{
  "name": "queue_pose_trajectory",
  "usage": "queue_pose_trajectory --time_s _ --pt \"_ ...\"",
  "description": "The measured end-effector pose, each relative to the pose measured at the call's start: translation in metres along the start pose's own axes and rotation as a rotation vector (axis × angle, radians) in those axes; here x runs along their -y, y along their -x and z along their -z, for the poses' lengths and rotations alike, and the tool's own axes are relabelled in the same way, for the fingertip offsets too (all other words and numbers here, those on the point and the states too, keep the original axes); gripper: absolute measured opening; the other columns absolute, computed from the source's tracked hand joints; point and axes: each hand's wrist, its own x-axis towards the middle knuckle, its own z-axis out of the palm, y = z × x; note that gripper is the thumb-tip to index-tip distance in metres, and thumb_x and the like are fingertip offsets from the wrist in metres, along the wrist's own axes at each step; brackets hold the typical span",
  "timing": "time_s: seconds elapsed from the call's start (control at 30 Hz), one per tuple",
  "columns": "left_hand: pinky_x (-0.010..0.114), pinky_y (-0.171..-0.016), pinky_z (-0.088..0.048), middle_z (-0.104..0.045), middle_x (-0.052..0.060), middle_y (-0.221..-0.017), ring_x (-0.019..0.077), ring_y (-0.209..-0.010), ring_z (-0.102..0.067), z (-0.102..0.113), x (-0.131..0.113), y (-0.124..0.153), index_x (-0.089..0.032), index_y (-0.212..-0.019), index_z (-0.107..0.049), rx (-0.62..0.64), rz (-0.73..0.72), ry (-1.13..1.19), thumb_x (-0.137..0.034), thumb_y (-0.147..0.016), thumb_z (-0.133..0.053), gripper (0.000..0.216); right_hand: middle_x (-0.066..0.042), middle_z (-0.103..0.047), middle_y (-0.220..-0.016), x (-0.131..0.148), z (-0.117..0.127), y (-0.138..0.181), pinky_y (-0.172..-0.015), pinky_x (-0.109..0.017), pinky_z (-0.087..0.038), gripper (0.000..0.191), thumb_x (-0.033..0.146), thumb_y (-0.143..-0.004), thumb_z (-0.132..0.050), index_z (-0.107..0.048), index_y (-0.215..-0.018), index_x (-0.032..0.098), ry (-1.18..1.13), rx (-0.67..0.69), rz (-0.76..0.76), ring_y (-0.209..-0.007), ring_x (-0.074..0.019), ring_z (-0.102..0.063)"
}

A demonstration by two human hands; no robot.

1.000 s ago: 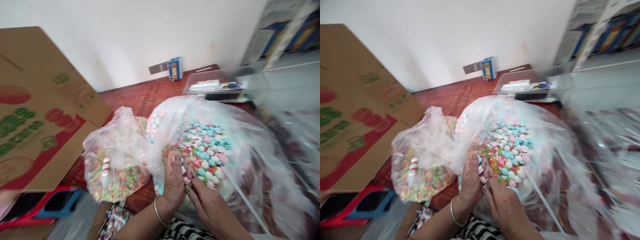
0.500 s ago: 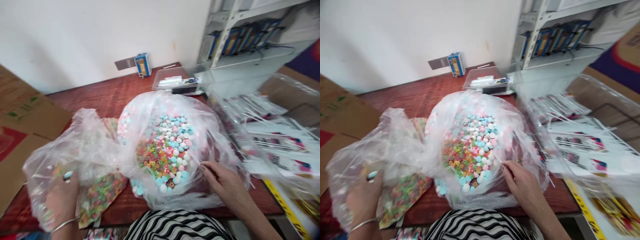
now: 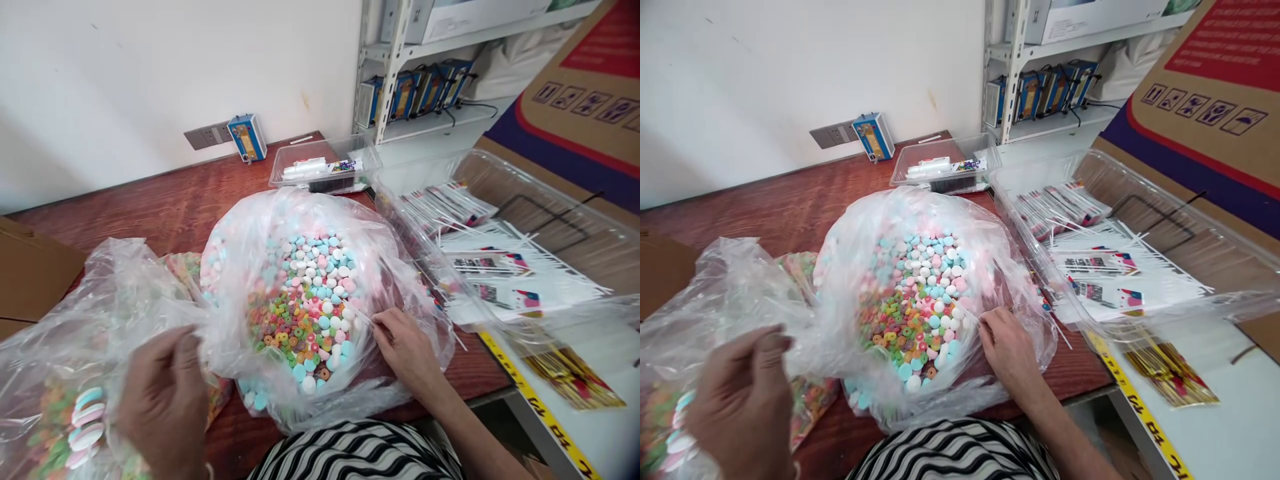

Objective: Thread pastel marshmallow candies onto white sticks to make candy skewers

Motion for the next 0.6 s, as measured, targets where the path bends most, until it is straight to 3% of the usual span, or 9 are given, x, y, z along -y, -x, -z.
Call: queue_pose_trajectory --time_s 0.1,0.17,0.23,0.27,0.33,0.43,0.6 --pt "0.032 -0.073 -0.049 -0.067 0.004 -0.078 0.0193 -0.075 -0.062 -0.043 -0.031 0.022 -0.020 -0.093 -0.071 0.548 0.231 0.295 -0.041 -0.085 -0.063 0.024 -0.008 -0.063 -0.096 0.008 0.011 0.004 -0.080 -0.034 -0.049 0.014 0.017 -0.091 -0.050 -0.063 -0.095 0.019 -0.044 -0.153 0.099 -0.091 -0.0213 -0.060" --pt "0.032 -0.067 -0.051 -0.070 0.009 -0.080 0.0201 -0.070 -0.065 -0.070 -0.042 0.036 -0.016 -0.094 -0.073 0.939 0.552 0.594 -0.049 -0.086 -0.059 0.036 -0.008 -0.062 -0.099 0.017 0.018 0.007 -0.082 -0.035 -0.049 0.018 0.012 -0.090 -0.052 -0.064 -0.100 0.020 -0.077 -0.217 0.228 -0.093 -0.0205 -0.059" --pt "0.033 -0.070 -0.052 -0.072 0.015 -0.091 0.0222 -0.076 -0.067 -0.093 -0.050 0.048 -0.012 -0.097 -0.073 1.218 0.882 0.899 -0.052 -0.086 -0.057 0.045 -0.007 -0.063 -0.098 0.027 0.022 0.011 -0.081 -0.032 -0.050 0.025 0.007 -0.088 -0.051 -0.064 -0.103 0.022 -0.134 -0.242 0.382 -0.093 -0.0186 -0.060" --pt "0.033 -0.073 -0.052 -0.072 0.017 -0.095 0.0229 -0.080 -0.068 -0.102 -0.053 0.052 -0.010 -0.100 -0.072 1.299 0.989 1.029 -0.051 -0.085 -0.059 0.045 -0.006 -0.064 -0.096 0.032 0.021 0.012 -0.080 -0.031 -0.050 0.027 0.006 -0.088 -0.051 -0.065 -0.104 0.022 -0.166 -0.241 0.460 -0.092 -0.0177 -0.060" --pt "0.032 -0.080 -0.051 -0.072 0.016 -0.098 0.0227 -0.088 -0.068 -0.115 -0.058 0.057 -0.010 -0.107 -0.070 1.323 1.114 1.212 -0.042 -0.083 -0.066 0.040 -0.005 -0.066 -0.093 0.038 0.017 0.014 -0.079 -0.030 -0.051 0.026 0.006 -0.089 -0.050 -0.065 -0.104 0.021 -0.212 -0.222 0.587 -0.089 -0.0166 -0.061" --pt "0.032 -0.086 -0.049 -0.074 0.009 -0.087 0.0194 -0.086 -0.069 -0.123 -0.063 0.058 -0.013 -0.100 -0.069 1.146 1.129 1.305 -0.027 -0.078 -0.074 0.026 -0.006 -0.068 -0.095 0.038 0.006 0.015 -0.082 -0.032 -0.052 0.024 0.006 -0.091 -0.048 -0.064 -0.105 0.019 -0.205 -0.175 0.638 -0.090 -0.0179 -0.062" --pt "0.023 -0.074 -0.049 -0.074 0.009 -0.091 0.0168 -0.088 -0.068 -0.120 -0.059 0.055 -0.016 -0.090 -0.066 1.016 0.974 1.174 -0.028 -0.081 -0.071 0.016 -0.009 -0.068 -0.103 0.031 -0.009 0.015 -0.083 -0.029 -0.054 0.031 0.005 -0.092 -0.040 -0.057 -0.114 0.019 -0.353 -0.105 0.386 -0.098 -0.0185 -0.065"
